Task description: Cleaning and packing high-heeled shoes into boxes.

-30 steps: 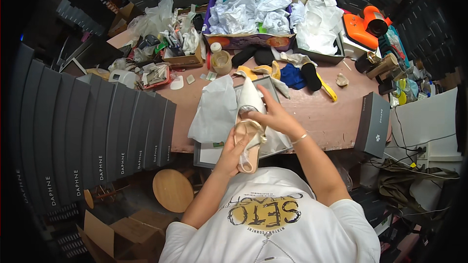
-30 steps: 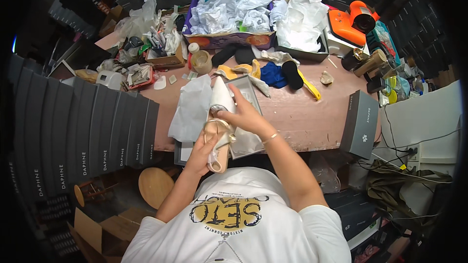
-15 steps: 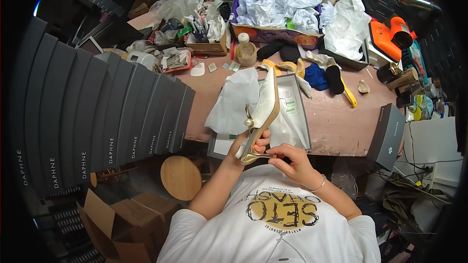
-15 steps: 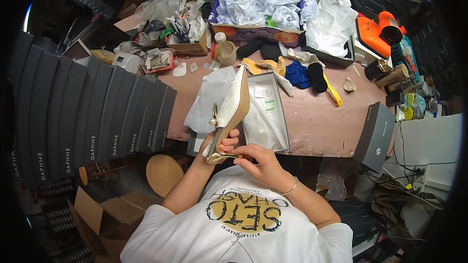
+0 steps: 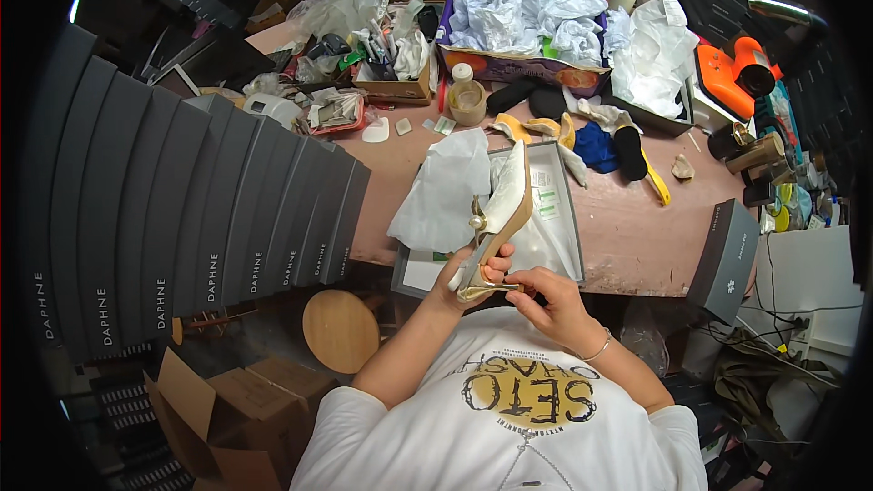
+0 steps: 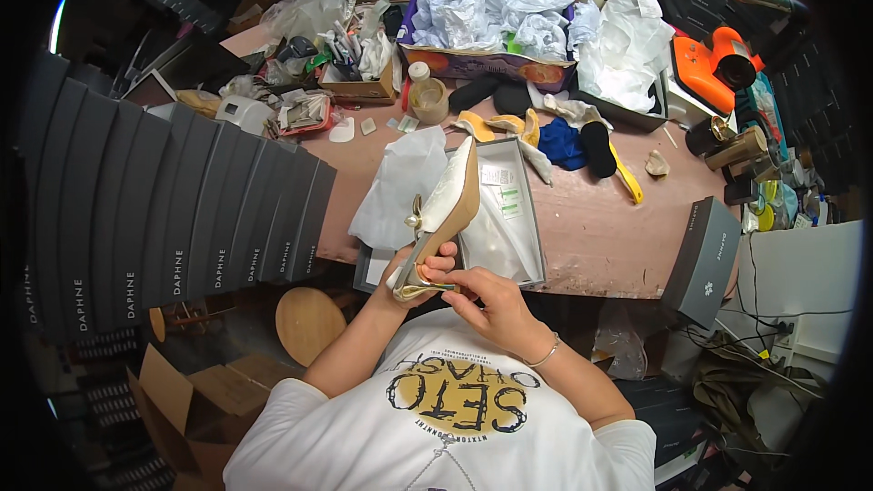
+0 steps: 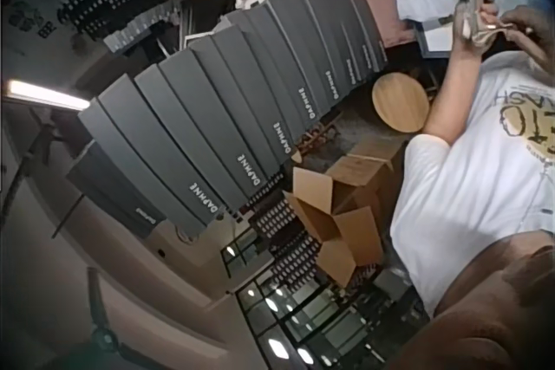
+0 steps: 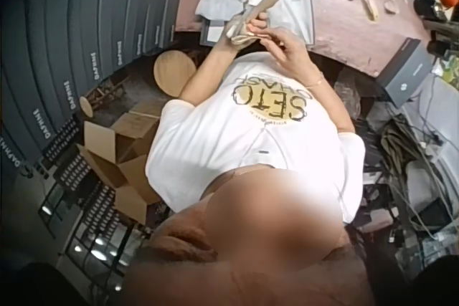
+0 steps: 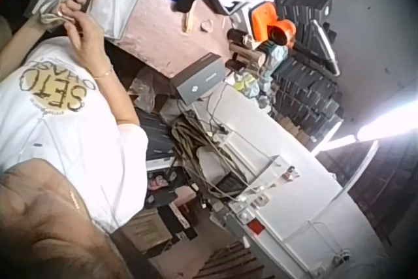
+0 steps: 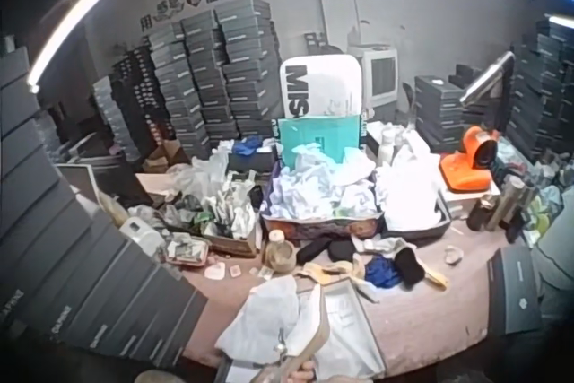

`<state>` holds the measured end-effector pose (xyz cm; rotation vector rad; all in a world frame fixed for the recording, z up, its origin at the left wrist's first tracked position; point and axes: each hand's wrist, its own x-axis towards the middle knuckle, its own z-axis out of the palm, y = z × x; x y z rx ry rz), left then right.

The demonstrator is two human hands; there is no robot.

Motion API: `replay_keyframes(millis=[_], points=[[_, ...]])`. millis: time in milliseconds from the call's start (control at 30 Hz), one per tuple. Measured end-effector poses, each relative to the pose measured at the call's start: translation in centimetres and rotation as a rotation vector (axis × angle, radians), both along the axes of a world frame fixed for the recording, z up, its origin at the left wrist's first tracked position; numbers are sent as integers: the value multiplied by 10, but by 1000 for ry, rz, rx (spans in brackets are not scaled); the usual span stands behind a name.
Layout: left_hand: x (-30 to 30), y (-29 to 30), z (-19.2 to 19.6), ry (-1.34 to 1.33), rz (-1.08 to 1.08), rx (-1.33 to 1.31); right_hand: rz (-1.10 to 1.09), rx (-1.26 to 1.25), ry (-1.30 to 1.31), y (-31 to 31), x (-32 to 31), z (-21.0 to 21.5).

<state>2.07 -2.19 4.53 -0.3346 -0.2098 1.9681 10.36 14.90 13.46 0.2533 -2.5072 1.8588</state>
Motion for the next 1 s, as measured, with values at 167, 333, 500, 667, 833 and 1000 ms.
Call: replay_keyframes(millis=[167, 333, 500, 667, 833, 1000], points=[[3, -5, -18, -12, -6, 179, 34, 53, 104, 1, -5, -5], [2, -7, 21, 204, 154, -537, -124, -1014, -403, 21, -7, 6], [15, -5, -19, 676, 201, -801, -311, -1454, -534, 31, -18, 14], [28, -28, -45, 540, -48, -696, -378, -1378, -463, 67, -27, -29], [34, -28, -31, 423, -295, -745, -423, -1300, -525, 71, -16, -37], [43, -16, -26, 648, -236, -867, -466, -1313, -528, 72, -7, -44]])
